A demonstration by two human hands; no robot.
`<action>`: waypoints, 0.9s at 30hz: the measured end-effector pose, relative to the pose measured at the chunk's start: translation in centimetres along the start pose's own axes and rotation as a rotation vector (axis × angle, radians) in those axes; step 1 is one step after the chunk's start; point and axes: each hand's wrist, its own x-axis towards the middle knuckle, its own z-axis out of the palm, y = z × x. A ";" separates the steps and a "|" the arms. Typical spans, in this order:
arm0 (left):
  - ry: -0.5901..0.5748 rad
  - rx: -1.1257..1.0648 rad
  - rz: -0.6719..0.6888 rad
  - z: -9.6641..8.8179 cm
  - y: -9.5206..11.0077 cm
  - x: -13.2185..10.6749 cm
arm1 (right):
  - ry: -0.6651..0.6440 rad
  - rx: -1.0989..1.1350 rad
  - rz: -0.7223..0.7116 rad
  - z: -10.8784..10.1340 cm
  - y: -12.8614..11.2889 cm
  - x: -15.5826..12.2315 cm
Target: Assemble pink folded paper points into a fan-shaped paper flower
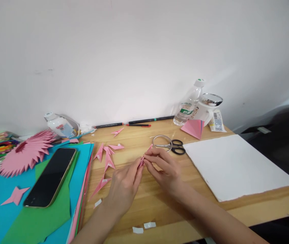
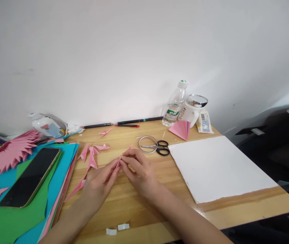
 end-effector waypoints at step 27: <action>0.058 0.005 0.020 0.3 -0.2 -0.1 | -0.017 0.019 -0.016 0.2 0.4 -0.3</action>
